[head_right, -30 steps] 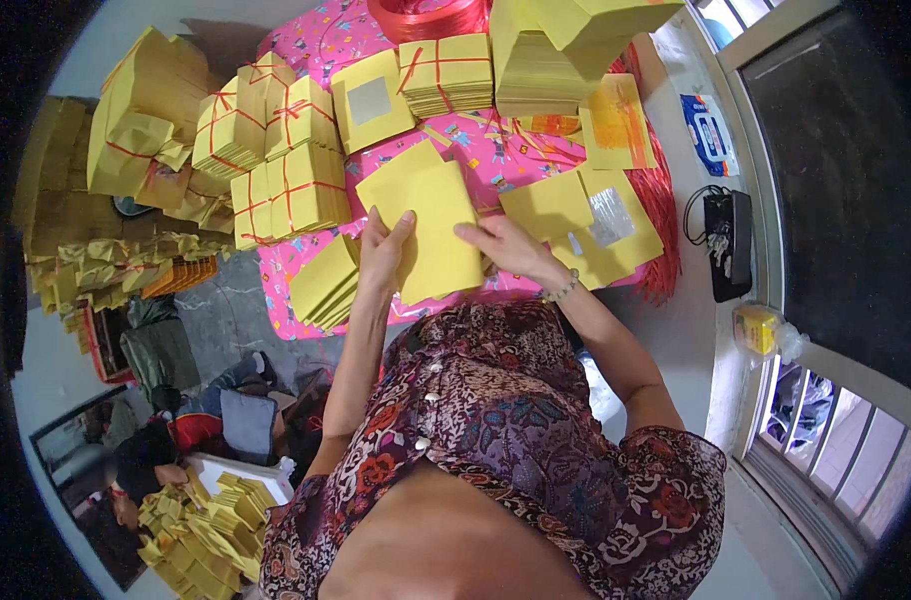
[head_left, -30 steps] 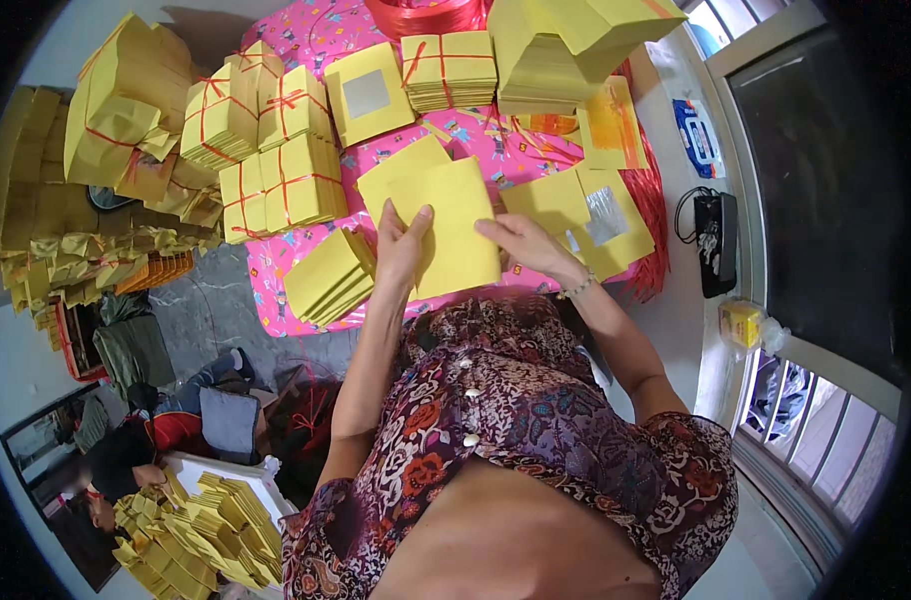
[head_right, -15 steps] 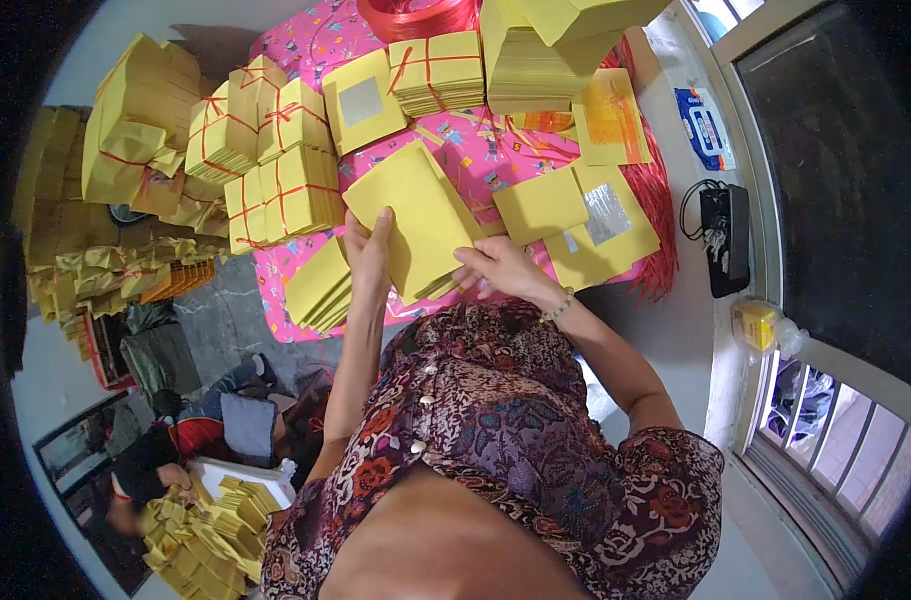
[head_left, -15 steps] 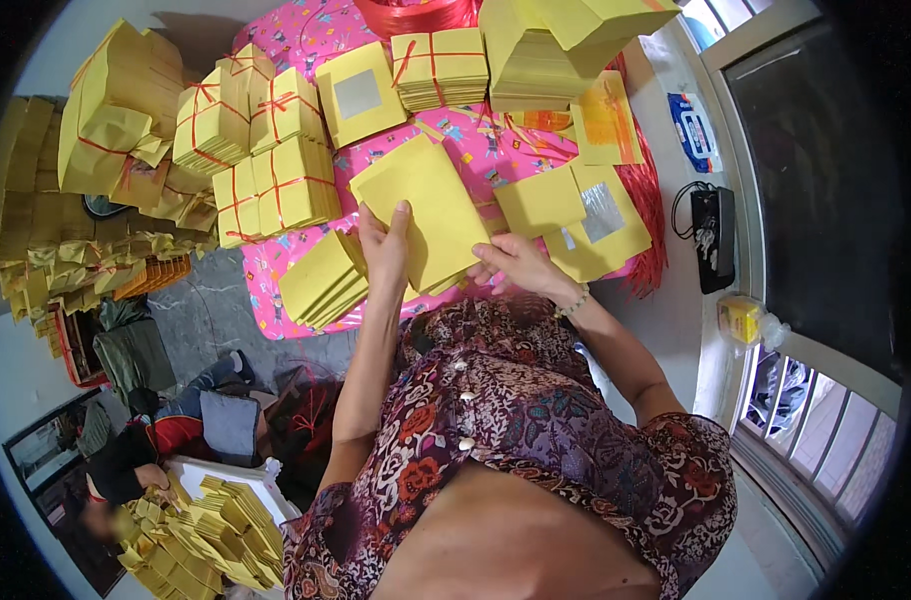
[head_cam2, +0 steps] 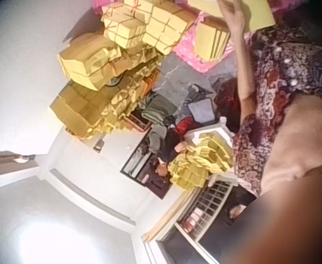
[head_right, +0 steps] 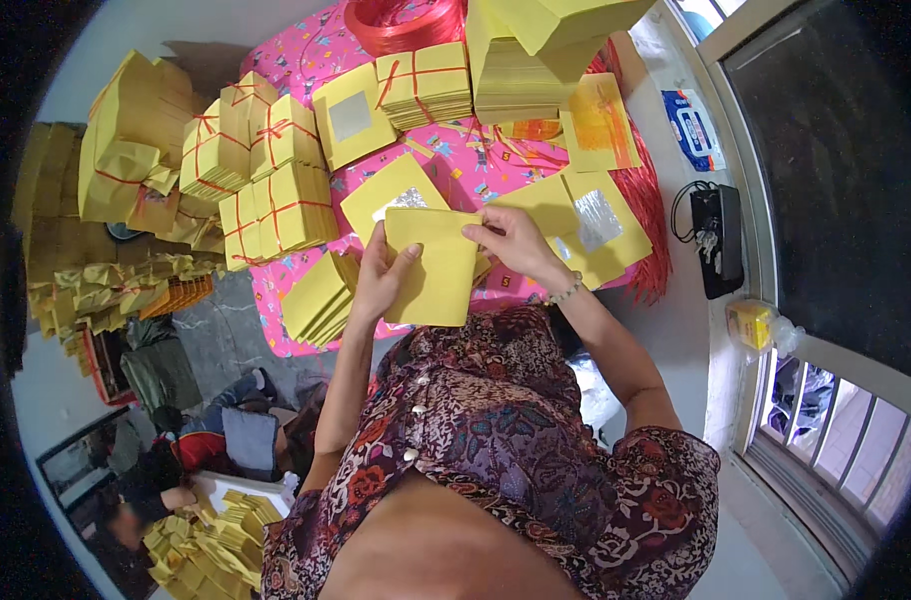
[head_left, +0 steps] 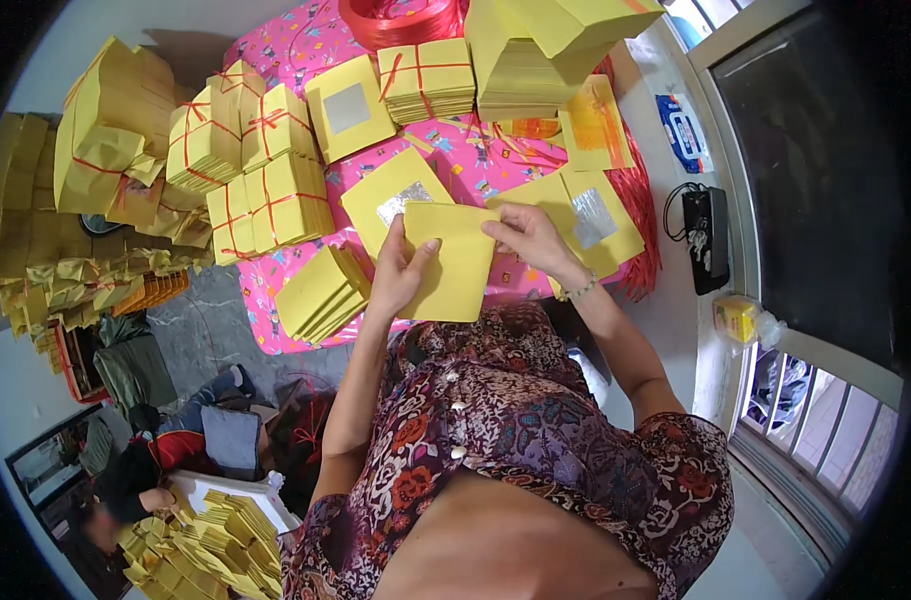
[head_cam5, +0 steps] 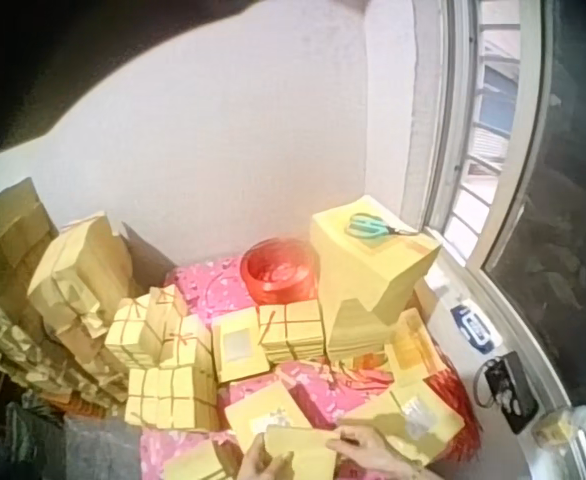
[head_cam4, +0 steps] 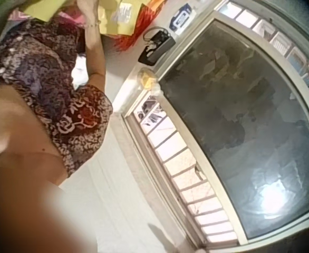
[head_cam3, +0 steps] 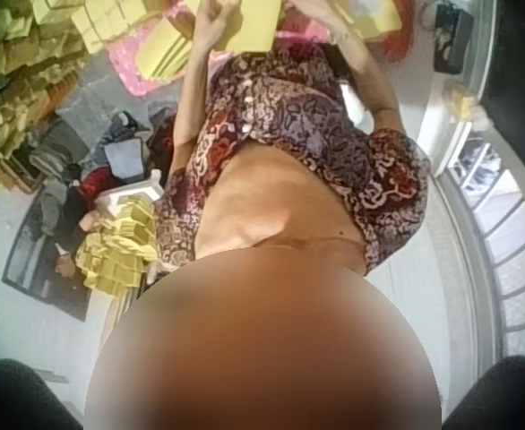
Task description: Folding and stacking bundles of traditional joss paper on a workspace.
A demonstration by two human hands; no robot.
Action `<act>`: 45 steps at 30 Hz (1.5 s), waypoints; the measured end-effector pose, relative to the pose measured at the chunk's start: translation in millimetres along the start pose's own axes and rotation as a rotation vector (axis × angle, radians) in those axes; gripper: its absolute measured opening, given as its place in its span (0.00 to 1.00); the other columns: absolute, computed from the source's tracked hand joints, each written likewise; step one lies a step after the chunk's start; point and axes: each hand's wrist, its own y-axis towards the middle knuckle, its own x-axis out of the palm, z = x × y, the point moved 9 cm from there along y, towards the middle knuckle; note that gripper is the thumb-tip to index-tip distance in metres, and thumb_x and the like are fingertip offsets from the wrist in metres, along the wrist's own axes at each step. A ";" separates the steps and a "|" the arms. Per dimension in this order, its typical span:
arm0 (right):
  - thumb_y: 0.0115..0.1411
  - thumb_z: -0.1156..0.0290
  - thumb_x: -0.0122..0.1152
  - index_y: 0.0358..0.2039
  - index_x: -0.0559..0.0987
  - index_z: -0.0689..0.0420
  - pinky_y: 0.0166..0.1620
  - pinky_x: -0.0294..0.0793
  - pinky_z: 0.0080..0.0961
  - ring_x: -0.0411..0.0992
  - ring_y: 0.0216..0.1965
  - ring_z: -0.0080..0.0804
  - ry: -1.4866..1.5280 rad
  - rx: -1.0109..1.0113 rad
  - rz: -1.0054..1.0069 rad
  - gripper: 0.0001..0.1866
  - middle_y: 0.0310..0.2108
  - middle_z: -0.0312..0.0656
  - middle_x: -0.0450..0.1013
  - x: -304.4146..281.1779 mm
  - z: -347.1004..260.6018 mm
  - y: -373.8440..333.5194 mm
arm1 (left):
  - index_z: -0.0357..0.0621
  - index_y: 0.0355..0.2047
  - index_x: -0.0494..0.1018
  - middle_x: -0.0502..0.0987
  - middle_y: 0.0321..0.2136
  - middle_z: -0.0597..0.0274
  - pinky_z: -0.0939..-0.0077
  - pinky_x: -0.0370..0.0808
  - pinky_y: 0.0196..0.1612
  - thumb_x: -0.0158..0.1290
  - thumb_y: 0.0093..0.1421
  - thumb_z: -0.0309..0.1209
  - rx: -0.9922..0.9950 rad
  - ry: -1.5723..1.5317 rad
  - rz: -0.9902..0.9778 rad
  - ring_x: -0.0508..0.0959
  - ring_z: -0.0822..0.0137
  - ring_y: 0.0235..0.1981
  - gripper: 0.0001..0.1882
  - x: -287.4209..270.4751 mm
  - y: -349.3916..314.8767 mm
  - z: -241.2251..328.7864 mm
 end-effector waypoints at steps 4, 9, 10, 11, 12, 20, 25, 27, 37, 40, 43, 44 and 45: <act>0.63 0.66 0.56 0.40 0.76 0.59 0.30 0.72 0.14 0.71 0.28 0.14 -0.061 0.054 -0.015 0.11 0.30 0.32 0.75 -1.5 -17.1 -10.4 | 0.37 0.54 0.60 0.73 0.44 0.59 0.78 0.71 0.46 0.51 0.63 0.25 -0.082 -0.007 -0.042 0.73 0.72 0.44 0.21 7.5 1.5 -12.3; 0.65 0.67 0.53 0.42 0.73 0.56 0.30 0.70 0.11 0.70 0.31 0.12 -0.137 0.051 -0.029 0.09 0.32 0.27 0.73 -37.3 3.7 -3.8 | 0.37 0.55 0.62 0.74 0.43 0.60 0.77 0.71 0.45 0.51 0.63 0.27 -0.006 0.097 -0.131 0.73 0.73 0.43 0.21 17.8 17.2 -15.7; 0.65 0.67 0.53 0.42 0.73 0.55 0.28 0.69 0.11 0.69 0.30 0.12 -0.127 0.018 0.104 0.09 0.31 0.26 0.73 -56.5 2.6 -4.8 | 0.38 0.54 0.64 0.74 0.43 0.61 0.77 0.71 0.45 0.51 0.64 0.29 -0.005 0.123 -0.005 0.73 0.73 0.41 0.20 0.4 19.9 -19.5; 0.64 0.67 0.53 0.43 0.72 0.54 0.27 0.68 0.11 0.69 0.29 0.12 -0.118 -0.016 0.239 0.09 0.30 0.26 0.72 -77.3 2.5 -7.9 | 0.39 0.54 0.65 0.74 0.42 0.61 0.77 0.71 0.44 0.50 0.64 0.30 -0.003 0.149 0.120 0.73 0.73 0.40 0.19 -17.2 19.7 -23.3; 0.64 0.67 0.53 0.43 0.72 0.54 0.27 0.68 0.11 0.69 0.29 0.12 -0.117 -0.013 0.234 0.09 0.30 0.26 0.72 -88.5 11.6 -8.6 | 0.40 0.52 0.67 0.75 0.41 0.60 0.77 0.71 0.42 0.49 0.65 0.32 -0.004 0.103 0.215 0.73 0.73 0.39 0.17 -31.8 16.6 -28.3; 0.64 0.63 0.55 0.42 0.72 0.52 0.25 0.68 0.17 0.66 0.24 0.16 0.113 0.169 0.653 0.10 0.27 0.29 0.69 -182.5 156.6 -25.9 | 0.39 0.44 0.71 0.76 0.38 0.62 0.79 0.73 0.36 0.51 0.63 0.28 -0.100 0.263 0.305 0.76 0.73 0.34 0.11 -66.6 -22.4 -60.2; 0.61 0.64 0.56 0.45 0.72 0.54 0.36 0.73 0.32 0.72 0.32 0.38 -0.508 -0.021 0.807 0.13 0.32 0.42 0.72 -189.9 156.5 -31.7 | 0.43 0.42 0.72 0.74 0.32 0.54 0.68 0.74 0.39 0.57 0.54 0.28 0.029 0.685 0.191 0.76 0.60 0.33 0.14 -36.2 -31.8 -50.4; 0.58 0.66 0.58 0.43 0.74 0.54 0.44 0.70 0.39 0.70 0.39 0.48 -1.112 -0.099 0.995 0.13 0.36 0.46 0.71 -160.6 102.6 -40.4 | 0.44 0.42 0.72 0.73 0.33 0.52 0.63 0.72 0.42 0.61 0.49 0.29 0.047 0.723 0.179 0.74 0.53 0.36 0.19 -30.8 -39.6 -49.1; 0.52 0.70 0.63 0.41 0.76 0.55 0.48 0.69 0.34 0.67 0.48 0.39 -0.911 -0.461 0.147 0.15 0.43 0.39 0.70 -13.1 12.3 -15.5 | 0.48 0.44 0.72 0.70 0.41 0.55 0.61 0.69 0.48 0.67 0.41 0.31 0.096 1.006 0.053 0.69 0.53 0.44 0.27 -11.9 -40.9 -56.7; 0.49 0.69 0.65 0.40 0.76 0.54 0.49 0.70 0.32 0.67 0.48 0.37 -0.991 -0.584 -0.008 0.16 0.42 0.37 0.71 15.9 2.8 -11.8 | 0.47 0.43 0.72 0.70 0.41 0.56 0.61 0.69 0.48 0.66 0.40 0.30 0.056 1.038 0.052 0.69 0.52 0.45 0.27 -13.5 -39.8 -64.3; 0.49 0.70 0.65 0.41 0.76 0.55 0.50 0.69 0.33 0.67 0.48 0.39 -1.057 -0.637 -0.099 0.17 0.44 0.39 0.71 23.6 11.4 -1.9 | 0.49 0.43 0.71 0.70 0.42 0.57 0.61 0.69 0.47 0.66 0.39 0.28 0.075 1.049 0.054 0.69 0.53 0.44 0.28 -13.6 -39.3 -63.6; 0.49 0.69 0.65 0.40 0.76 0.54 0.50 0.69 0.32 0.67 0.48 0.38 -1.100 -0.687 -0.138 0.16 0.44 0.38 0.71 26.1 14.3 -1.0 | 0.49 0.43 0.72 0.70 0.42 0.57 0.62 0.69 0.47 0.66 0.39 0.29 0.075 1.047 0.052 0.69 0.53 0.44 0.27 -14.2 -39.4 -64.3; 0.50 0.69 0.64 0.40 0.76 0.54 0.50 0.69 0.32 0.67 0.49 0.37 -1.143 -0.738 -0.176 0.15 0.44 0.38 0.71 28.0 17.3 -1.2 | 0.49 0.42 0.72 0.70 0.42 0.58 0.62 0.69 0.47 0.65 0.40 0.30 0.075 1.045 0.050 0.69 0.54 0.44 0.26 -14.6 -39.4 -65.0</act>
